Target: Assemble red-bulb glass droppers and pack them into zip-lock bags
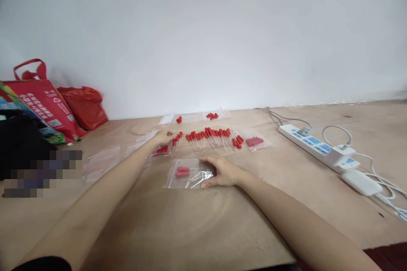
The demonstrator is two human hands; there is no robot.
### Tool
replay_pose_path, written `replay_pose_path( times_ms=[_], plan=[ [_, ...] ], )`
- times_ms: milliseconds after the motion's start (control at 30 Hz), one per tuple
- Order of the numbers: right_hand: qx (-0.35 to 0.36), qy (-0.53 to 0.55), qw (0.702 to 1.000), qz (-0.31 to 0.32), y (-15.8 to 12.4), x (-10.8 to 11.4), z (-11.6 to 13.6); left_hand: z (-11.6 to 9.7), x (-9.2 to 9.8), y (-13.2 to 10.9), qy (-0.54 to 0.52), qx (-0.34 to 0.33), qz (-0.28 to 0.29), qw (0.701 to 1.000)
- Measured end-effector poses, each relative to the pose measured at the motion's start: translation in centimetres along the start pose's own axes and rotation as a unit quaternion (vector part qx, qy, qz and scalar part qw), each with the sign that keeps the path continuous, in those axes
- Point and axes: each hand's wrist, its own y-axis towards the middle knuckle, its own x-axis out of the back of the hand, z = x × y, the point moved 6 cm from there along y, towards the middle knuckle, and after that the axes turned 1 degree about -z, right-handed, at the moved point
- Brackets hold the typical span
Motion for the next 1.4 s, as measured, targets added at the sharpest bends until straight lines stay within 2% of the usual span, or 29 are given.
replay_pose_path(
  times_ms=[167, 300, 367, 467, 533, 700, 800, 900, 1067, 1267, 1400],
  plan=[
    [-0.010, 0.001, 1.000, 0.000, 0.0, 0.0, 0.0, -0.1, -0.1, -0.3, -0.088, -0.018, 0.018, 0.996],
    [-0.009, 0.004, 1.000, 0.003, -0.1, 0.0, 0.0, -0.2, 1.1, -1.0, -0.184, -0.035, 0.001, 0.982],
    [-0.013, 0.004, 1.000, 0.004, -0.1, 0.0, 0.0, 0.3, 2.4, -2.4, -0.237, -0.050, -0.017, 0.970],
    [-0.016, 0.004, 1.000, 0.006, -0.2, 0.0, 0.0, 2.2, 4.3, -5.8, -0.301, -0.066, -0.072, 0.948],
    [-0.014, 0.005, 1.000, 0.006, -0.2, 0.0, 0.0, 3.8, 4.9, -8.3, -0.367, -0.069, -0.107, 0.922],
    [-0.018, -0.001, 1.000, 0.005, -0.2, -0.1, -0.2, 6.2, 3.7, -12.3, -0.446, -0.022, -0.117, 0.887],
    [-0.017, 0.003, 1.000, 0.004, -0.3, 0.0, -0.1, 6.3, 3.0, -13.1, -0.475, -0.014, -0.129, 0.870],
    [-0.020, 0.004, 1.000, 0.005, -0.3, -0.1, -0.1, 6.0, 2.3, -13.5, -0.497, 0.002, -0.118, 0.860],
    [-0.009, -0.003, 1.000, 0.004, -0.2, -0.1, 0.0, 5.5, 1.2, -14.8, -0.487, 0.006, -0.066, 0.871],
    [-0.021, -0.009, 1.000, 0.004, -0.2, 0.1, 0.3, 4.4, 0.3, -16.5, -0.334, -0.036, 0.031, 0.941],
    [-0.019, -0.013, 1.000, 0.005, -0.2, 0.1, 0.2, 2.8, -0.5, -16.6, -0.297, -0.068, 0.080, 0.949]
  ],
)
